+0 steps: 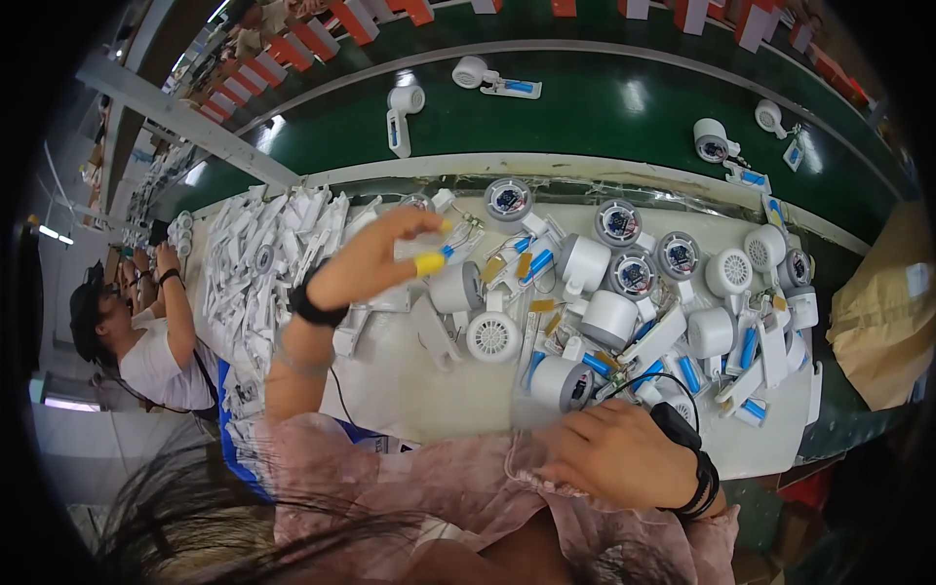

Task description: Assembling small electronic components and plastic casings on a factory production line.

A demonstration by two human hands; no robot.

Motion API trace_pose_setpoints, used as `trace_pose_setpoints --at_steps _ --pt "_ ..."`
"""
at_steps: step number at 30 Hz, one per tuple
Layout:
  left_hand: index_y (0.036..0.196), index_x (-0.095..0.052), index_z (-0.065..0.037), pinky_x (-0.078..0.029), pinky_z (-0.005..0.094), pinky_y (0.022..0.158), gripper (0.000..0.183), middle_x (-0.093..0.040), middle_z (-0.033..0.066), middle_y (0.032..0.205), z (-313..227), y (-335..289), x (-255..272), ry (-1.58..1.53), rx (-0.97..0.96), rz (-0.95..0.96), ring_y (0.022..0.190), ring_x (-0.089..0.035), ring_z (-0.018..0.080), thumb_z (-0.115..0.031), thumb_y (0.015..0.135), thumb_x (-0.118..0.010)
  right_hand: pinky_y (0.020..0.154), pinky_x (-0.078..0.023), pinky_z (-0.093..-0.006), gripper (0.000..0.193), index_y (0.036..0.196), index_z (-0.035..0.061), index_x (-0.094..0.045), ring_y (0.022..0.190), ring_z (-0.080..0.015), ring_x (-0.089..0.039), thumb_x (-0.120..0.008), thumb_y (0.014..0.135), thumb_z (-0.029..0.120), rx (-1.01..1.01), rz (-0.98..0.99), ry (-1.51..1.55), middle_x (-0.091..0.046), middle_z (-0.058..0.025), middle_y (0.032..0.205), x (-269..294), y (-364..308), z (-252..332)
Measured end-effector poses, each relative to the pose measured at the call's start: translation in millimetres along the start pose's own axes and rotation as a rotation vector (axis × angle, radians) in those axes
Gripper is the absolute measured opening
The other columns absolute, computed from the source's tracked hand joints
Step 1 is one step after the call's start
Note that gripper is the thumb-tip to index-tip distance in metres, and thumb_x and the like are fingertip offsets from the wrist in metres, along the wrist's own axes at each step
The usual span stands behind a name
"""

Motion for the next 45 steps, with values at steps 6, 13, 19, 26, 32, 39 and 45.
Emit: trace_pose_setpoints --at_steps 6,13,19,26,32,39,45 --pt "0.124 -0.053 -0.002 -0.039 0.0405 0.099 0.055 -0.054 0.0175 0.121 -13.7 -57.5 -40.1 0.172 0.012 -0.197 0.111 -0.051 0.0342 -0.018 0.075 -0.073 0.071 -0.049 -0.0393 0.037 0.11 0.0071 -0.06 0.08 -0.0289 -0.064 -0.068 0.082 0.031 0.022 0.072 -0.012 -0.064 -0.0101 0.091 -12.5 10.2 12.1" --pt "0.126 -0.051 -0.003 -0.042 0.0415 0.096 0.063 -0.055 0.0182 0.12 2.6 -24.3 -57.4 0.236 0.2 0.067 0.109 -0.051 0.0366 -0.019 0.069 -0.072 0.072 -0.05 -0.0404 0.038 0.113 0.0068 -0.058 0.082 -0.0313 -0.063 -0.066 0.085 0.031 0.021 0.118 -0.016 -0.064 -0.0117 0.093 -22.3 17.6 22.4" --pt "0.123 -0.052 -0.006 -0.043 0.0375 0.094 0.068 -0.058 0.0142 0.115 6.0 -32.2 -40.4 0.105 0.068 -0.038 0.108 -0.055 0.0314 -0.023 0.063 -0.079 0.073 -0.05 -0.0409 0.038 0.114 0.0077 -0.058 0.082 -0.032 -0.063 -0.065 0.085 0.031 -0.004 0.14 -0.006 -0.064 -0.0122 0.093 -19.9 20.6 23.0" --pt "0.121 -0.052 -0.001 -0.048 0.0272 0.079 0.058 -0.06 0.0066 0.103 -1.5 -3.9 56.6 -0.193 0.157 -0.403 0.094 -0.06 0.0165 -0.024 0.073 -0.075 0.073 -0.051 -0.041 0.039 0.112 0.0071 -0.058 0.083 -0.0332 -0.063 -0.066 0.084 0.033 -0.018 0.129 -0.017 -0.065 -0.013 0.096 -20.3 21.5 14.2" --pt "0.122 -0.049 -0.004 -0.035 0.0203 0.038 0.045 -0.063 0.0056 0.086 63.3 89.1 88.7 -0.501 0.4 -0.497 0.053 -0.056 0.0087 -0.026 0.085 -0.062 0.069 -0.052 -0.0394 0.038 0.11 0.0054 -0.06 0.08 -0.0317 -0.065 -0.067 0.083 0.033 0.002 0.12 0.016 -0.065 -0.0131 0.094 -16.4 18.5 10.3" --pt "0.118 -0.051 -0.007 -0.047 0.0253 0.044 0.04 -0.066 0.0093 0.094 140.6 202.2 45.9 -0.932 0.464 -0.395 0.067 -0.068 0.0195 -0.031 0.087 -0.06 0.067 -0.053 -0.0369 0.036 0.109 0.0073 -0.062 0.078 -0.0265 -0.066 -0.068 0.082 0.03 -0.019 0.035 -0.008 -0.066 -0.0092 0.091 -10.8 14.6 -5.0" --pt "0.126 -0.044 0.005 -0.059 0.041 0.06 0.045 -0.061 0.0192 0.105 137.7 245.8 3.8 -1.126 0.477 -0.429 0.08 -0.069 0.0305 -0.012 0.087 -0.058 0.068 -0.053 -0.0346 0.037 0.11 0.0086 -0.062 0.076 -0.0229 -0.066 -0.07 0.081 0.03 -0.007 0.012 -0.026 -0.066 -0.0066 0.091 -8.3 14.4 -11.0"
Point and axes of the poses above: each hand's wrist, its own y-axis towards the middle knuckle, its own x-axis out of the back of the hand, z = x × y, the point moved 5 cm from there along y, towards the middle knuckle
